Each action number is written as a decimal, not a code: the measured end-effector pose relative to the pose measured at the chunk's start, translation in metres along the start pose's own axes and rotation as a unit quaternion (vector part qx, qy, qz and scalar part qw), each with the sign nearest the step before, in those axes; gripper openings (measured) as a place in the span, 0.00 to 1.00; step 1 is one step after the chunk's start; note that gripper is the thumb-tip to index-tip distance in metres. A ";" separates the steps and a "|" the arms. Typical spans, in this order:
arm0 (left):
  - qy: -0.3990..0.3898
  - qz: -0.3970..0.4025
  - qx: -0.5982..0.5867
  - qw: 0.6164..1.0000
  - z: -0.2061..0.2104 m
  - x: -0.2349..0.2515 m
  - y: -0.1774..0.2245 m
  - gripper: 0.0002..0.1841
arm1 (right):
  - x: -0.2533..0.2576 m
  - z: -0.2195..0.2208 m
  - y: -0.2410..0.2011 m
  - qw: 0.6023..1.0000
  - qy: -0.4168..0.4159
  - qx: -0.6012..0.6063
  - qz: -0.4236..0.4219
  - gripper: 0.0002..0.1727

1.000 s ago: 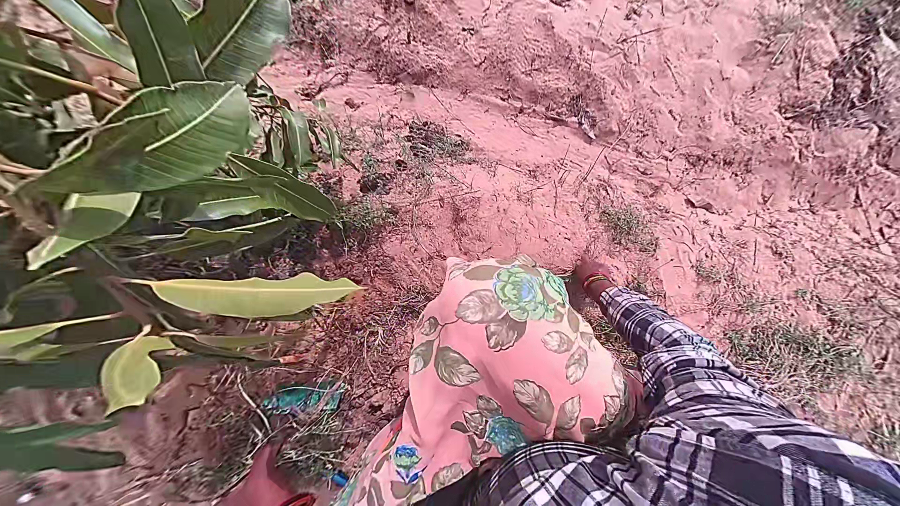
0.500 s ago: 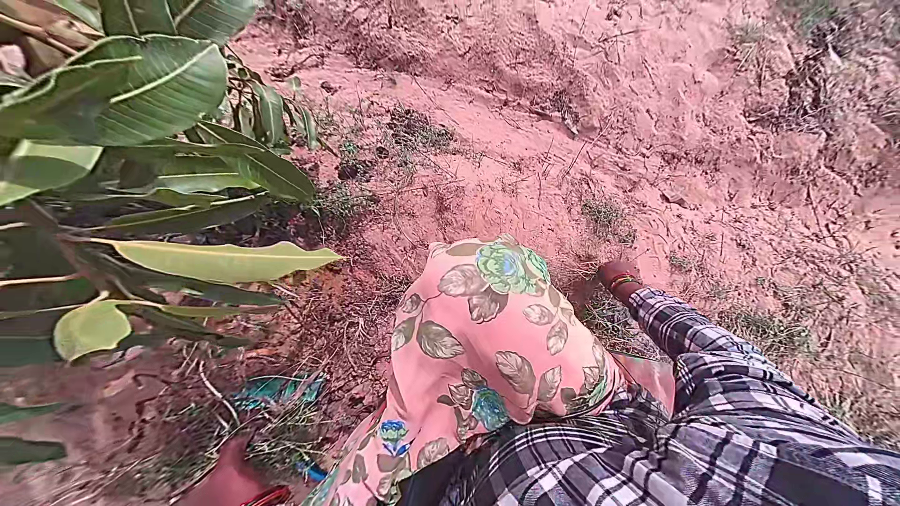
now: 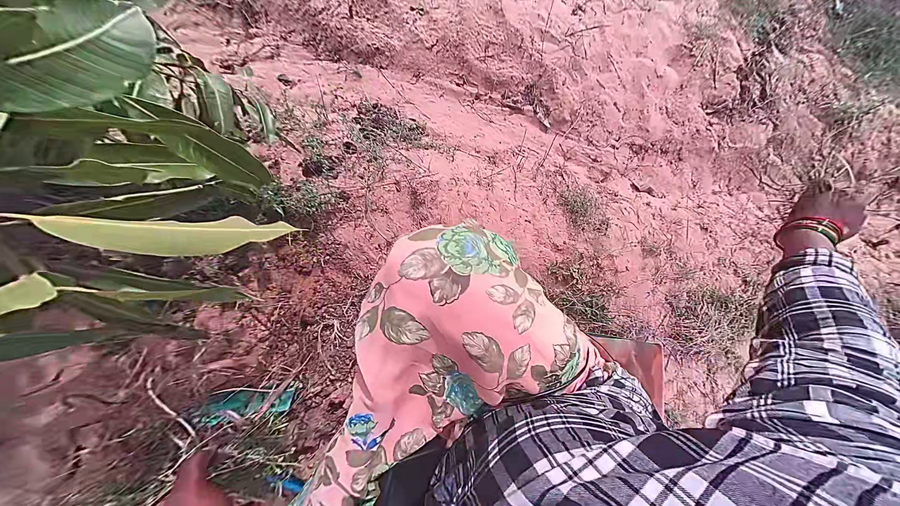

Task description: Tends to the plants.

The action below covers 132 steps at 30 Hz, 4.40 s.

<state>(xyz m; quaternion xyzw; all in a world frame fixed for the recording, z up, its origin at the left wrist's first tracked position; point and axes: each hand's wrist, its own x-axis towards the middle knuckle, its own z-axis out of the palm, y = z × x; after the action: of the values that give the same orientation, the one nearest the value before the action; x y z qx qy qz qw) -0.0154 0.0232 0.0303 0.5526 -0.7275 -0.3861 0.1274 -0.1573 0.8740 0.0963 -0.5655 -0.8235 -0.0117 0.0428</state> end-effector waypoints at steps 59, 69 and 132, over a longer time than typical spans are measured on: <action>0.023 -0.013 0.060 0.998 0.000 0.008 -0.015 0.30 | -0.301 0.243 -0.095 0.748 -0.509 -0.119 -0.409 0.30; 0.012 -0.027 0.071 0.997 -0.005 -0.005 -0.001 0.28 | -0.108 0.115 -0.018 0.866 -0.316 -0.165 -0.350 0.23; 0.000 -0.036 0.147 0.989 -0.014 -0.006 -0.017 0.25 | -0.211 0.195 -0.009 0.810 -0.320 -0.145 -0.469 0.20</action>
<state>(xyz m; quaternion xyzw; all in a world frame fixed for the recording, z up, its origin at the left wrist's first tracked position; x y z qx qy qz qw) 0.0076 0.0215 0.0292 0.5912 -0.7560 -0.2792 0.0312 -0.1017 0.6878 -0.1154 -0.0817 -0.9444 0.0319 -0.3168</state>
